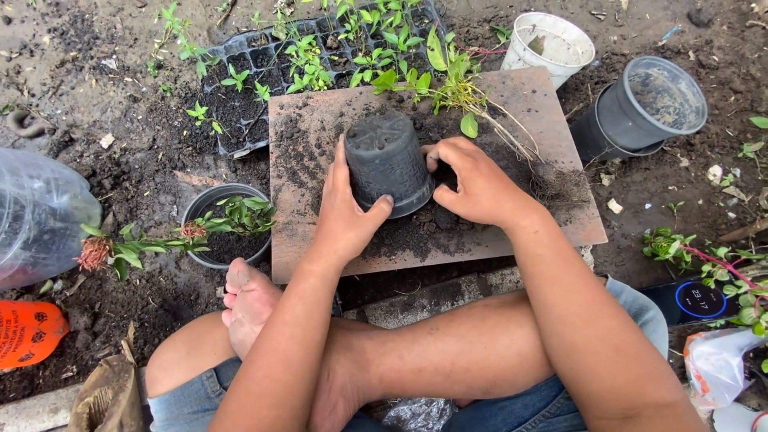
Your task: The person is preparing soil balls by hand, molding and compressing soil around the roots of small seedlings on a wooden board.
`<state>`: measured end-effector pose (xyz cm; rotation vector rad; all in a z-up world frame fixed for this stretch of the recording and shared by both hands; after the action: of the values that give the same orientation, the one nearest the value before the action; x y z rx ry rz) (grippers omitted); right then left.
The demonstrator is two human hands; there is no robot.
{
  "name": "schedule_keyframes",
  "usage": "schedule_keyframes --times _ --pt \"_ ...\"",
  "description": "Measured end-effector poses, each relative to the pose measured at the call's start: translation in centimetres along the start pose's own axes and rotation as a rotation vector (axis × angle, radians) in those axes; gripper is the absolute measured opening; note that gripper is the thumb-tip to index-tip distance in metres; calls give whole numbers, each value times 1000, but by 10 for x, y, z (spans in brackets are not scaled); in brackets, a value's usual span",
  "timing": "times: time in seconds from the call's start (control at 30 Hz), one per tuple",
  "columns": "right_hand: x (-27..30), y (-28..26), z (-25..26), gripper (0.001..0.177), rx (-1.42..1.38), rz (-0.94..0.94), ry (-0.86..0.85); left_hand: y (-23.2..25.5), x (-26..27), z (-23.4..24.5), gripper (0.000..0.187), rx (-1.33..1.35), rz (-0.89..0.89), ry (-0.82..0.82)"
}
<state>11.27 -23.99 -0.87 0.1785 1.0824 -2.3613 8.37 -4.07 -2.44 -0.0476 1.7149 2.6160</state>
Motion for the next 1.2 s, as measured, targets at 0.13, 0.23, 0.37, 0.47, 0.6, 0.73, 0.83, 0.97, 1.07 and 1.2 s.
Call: schedule_keyframes --times 0.13,0.23,0.37,0.47,0.6,0.73,0.83,0.97,1.07,1.2 --pt "-2 -1 -3 21 -11 31 -20 6 4 -4 118 50 26 -7" --pt "-2 3 -8 14 -32 27 -45 -4 4 -4 123 4 51 28" --pt "-1 5 -6 13 -39 -4 -42 -6 2 -7 120 -64 88 32" --pt "-1 6 -8 13 -24 -9 -33 -8 2 -10 120 -126 81 42" --pt "0 10 -11 15 22 19 16 -8 3 -13 118 -192 20 38" --pt "1 17 -19 18 62 47 37 -12 1 -14 118 -201 17 40" --pt "0 23 -23 21 137 46 65 -13 -3 -13 116 -217 -25 40" --pt "3 5 -9 17 84 13 90 -7 -1 -12 116 -135 11 61" --pt "7 -4 9 16 35 -45 131 -13 -3 -7 116 -32 65 112" --pt "21 -8 21 14 -44 -223 220 -13 -4 1 117 20 36 170"
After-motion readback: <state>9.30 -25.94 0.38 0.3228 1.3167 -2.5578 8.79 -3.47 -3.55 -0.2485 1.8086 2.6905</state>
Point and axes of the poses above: each hand's wrist, its own x-axis away from the middle knuckle, its own z-axis out of the back of the hand, y = z × x, the point moved 7 cm from there along -x, towards the middle knuckle, and after that the axes turned 7 degrees about y, right-handed, at the moved point
